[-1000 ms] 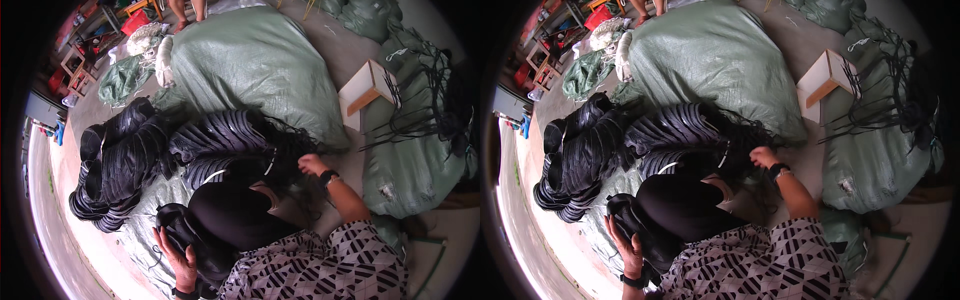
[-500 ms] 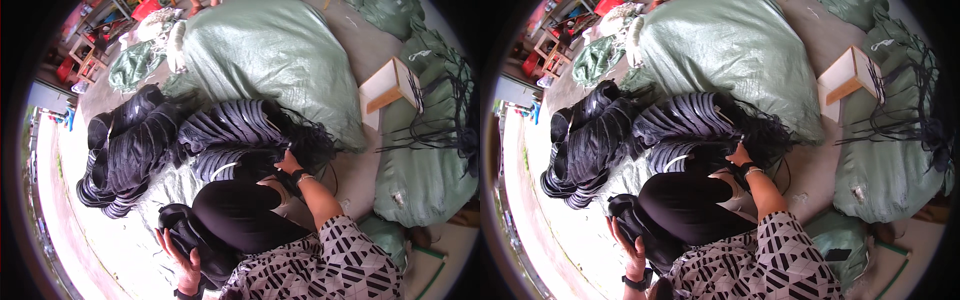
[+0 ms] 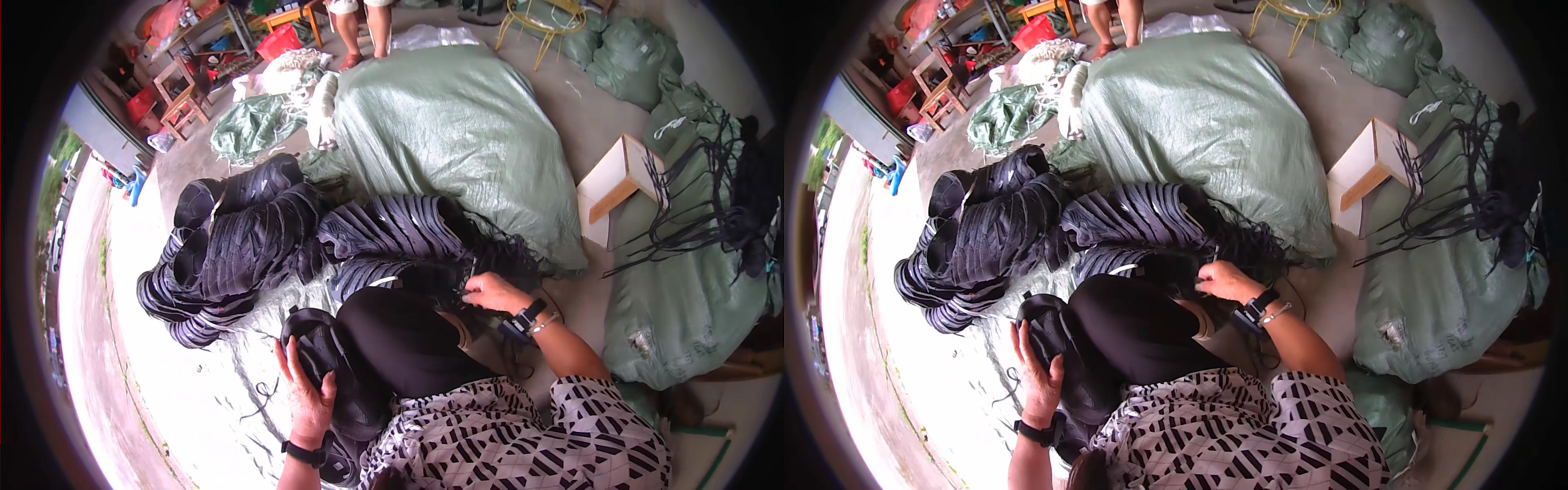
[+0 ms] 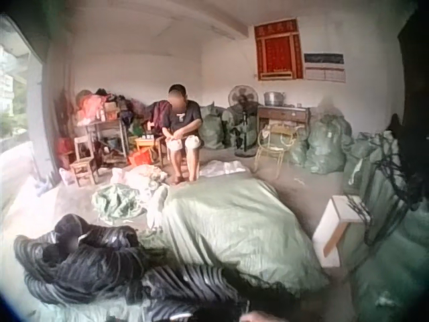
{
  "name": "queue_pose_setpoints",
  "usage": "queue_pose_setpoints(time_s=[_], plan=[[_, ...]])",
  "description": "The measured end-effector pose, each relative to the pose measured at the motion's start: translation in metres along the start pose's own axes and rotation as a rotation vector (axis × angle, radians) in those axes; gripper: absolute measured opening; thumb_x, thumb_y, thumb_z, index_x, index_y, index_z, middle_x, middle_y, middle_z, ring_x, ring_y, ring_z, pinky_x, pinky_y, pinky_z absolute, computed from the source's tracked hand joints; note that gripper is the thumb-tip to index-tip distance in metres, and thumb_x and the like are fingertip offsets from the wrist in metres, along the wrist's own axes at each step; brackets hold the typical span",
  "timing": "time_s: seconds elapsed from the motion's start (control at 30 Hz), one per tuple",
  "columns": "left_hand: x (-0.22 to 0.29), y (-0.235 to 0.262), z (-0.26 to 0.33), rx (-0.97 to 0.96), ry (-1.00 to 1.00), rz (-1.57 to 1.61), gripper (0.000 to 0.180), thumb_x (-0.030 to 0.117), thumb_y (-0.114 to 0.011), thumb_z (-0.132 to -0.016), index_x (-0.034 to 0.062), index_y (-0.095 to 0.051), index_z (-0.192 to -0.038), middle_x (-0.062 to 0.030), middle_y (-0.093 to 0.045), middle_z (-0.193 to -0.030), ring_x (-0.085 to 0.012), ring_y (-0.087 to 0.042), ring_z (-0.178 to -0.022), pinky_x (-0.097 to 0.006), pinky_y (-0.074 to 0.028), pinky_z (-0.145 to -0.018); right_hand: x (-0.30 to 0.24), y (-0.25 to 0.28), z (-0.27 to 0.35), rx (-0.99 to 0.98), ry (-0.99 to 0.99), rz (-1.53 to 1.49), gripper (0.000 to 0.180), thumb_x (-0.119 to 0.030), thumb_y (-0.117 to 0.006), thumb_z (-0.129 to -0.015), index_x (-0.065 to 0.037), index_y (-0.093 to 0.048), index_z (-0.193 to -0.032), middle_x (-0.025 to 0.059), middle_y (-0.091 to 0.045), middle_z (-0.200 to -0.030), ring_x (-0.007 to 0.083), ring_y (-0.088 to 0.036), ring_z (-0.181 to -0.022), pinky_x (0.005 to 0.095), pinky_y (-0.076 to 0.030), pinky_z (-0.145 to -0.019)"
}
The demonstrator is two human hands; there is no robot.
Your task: The recorder is threading laces or cords through black shoe components while sitting among large piles of materials.
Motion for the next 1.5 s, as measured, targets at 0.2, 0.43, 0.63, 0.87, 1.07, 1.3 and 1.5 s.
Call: queue_pose_setpoints(time_s=[0.2, 0.43, 0.63, 0.87, 1.07, 1.3, 1.5], plan=[[-0.023, -0.002, -0.002, 0.049, 0.0, 0.079, 0.082, 0.034, -0.064, -0.08, 0.0068, -0.021, -0.144, -0.0263, -0.014, -0.148, -0.0453, -0.025, -0.133, -0.049, -0.024, -0.108, -0.174, 0.108, 0.036, 0.378, 0.542, -0.028, 0.009, -0.005, -0.066, -0.08, 0.002, -0.061, -0.082, 0.0052, -0.059, -0.08, 0.0149, -0.057, -0.078, 0.0276, -0.046, -0.07], [-0.005, 0.018, -0.009, 0.127, 0.029, -0.178, 0.081, 0.024, -0.068, -0.075, 0.0091, -0.026, -0.143, -0.0229, -0.023, -0.146, -0.0421, -0.027, -0.132, -0.051, -0.02, -0.108, -0.309, 0.143, 0.06, 0.193, 0.745, -0.542, 0.016, -0.014, -0.056, -0.091, 0.001, -0.06, -0.09, 0.008, -0.064, -0.079, 0.0088, -0.06, -0.064, 0.0221, -0.048, -0.061], [0.061, 0.059, -0.038, 0.076, -0.162, 0.862, 0.073, 0.021, -0.066, -0.083, 0.002, -0.026, -0.142, -0.0165, -0.037, -0.141, -0.0266, -0.035, -0.131, -0.038, -0.023, -0.109, -0.373, 0.092, 0.051, -0.336, 0.653, -0.743, 0.021, -0.019, -0.053, -0.093, 0.0, -0.059, -0.09, 0.0117, -0.065, -0.077, 0.0079, -0.051, -0.043, 0.0179, -0.04, -0.041], [0.088, 0.08, -0.017, 0.171, -0.064, 1.231, 0.02, 0.017, -0.056, -0.093, -0.0019, -0.062, -0.096, -0.0025, -0.06, -0.084, -0.0077, -0.053, -0.074, -0.021, -0.042, -0.071, -0.392, 0.044, 0.05, -0.623, 0.538, -0.432, 0.012, -0.007, -0.061, -0.087, 0.004, -0.058, -0.092, 0.0069, -0.063, -0.073, 0.0053, -0.053, -0.048, 0.017, -0.041, -0.042], [0.025, 0.1, 0.059, -0.055, 0.131, 1.056, 0.024, 0.022, -0.068, -0.08, -0.0011, -0.068, -0.075, -0.0047, -0.057, -0.068, -0.0125, -0.048, -0.064, -0.025, -0.036, -0.061, -0.334, 0.002, 0.046, -0.639, 0.911, 0.261, 0.018, -0.011, -0.066, -0.081, -0.003, -0.059, -0.095, 0.0081, -0.058, -0.084, 0.0201, -0.061, -0.068, 0.0287, -0.049, -0.06], [-0.038, 0.101, 0.164, -0.007, 0.612, 0.944, 0.024, 0.021, -0.069, -0.082, -0.0021, -0.068, -0.077, -0.0015, -0.055, -0.065, -0.0084, -0.046, -0.061, -0.022, -0.034, -0.057, -0.284, -0.013, 0.046, -0.363, 0.92, 0.581, 0.017, -0.014, -0.064, -0.078, -0.005, -0.059, -0.066, 0.0054, -0.051, -0.071, 0.0251, -0.059, -0.073, 0.0361, -0.048, -0.063], [-0.039, 0.044, 0.175, -0.257, 0.495, 0.853, 0.014, 0.009, -0.071, -0.081, -0.0041, -0.065, -0.081, -0.0031, -0.057, -0.078, -0.009, -0.052, -0.07, -0.023, -0.04, -0.063, -0.287, -0.002, 0.043, -0.75, 0.689, -0.308, 0.024, -0.019, -0.063, -0.085, -0.002, -0.062, -0.067, 0.0159, -0.062, -0.111, 0.0246, -0.059, -0.099, 0.0373, -0.046, -0.089]])
Point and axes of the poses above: each hand's wrist, its own z-axis away from the middle knuckle, its own y-axis out of the back of the hand, x = y × z, the point moved 4 cm from there along -z, towards the middle knuckle
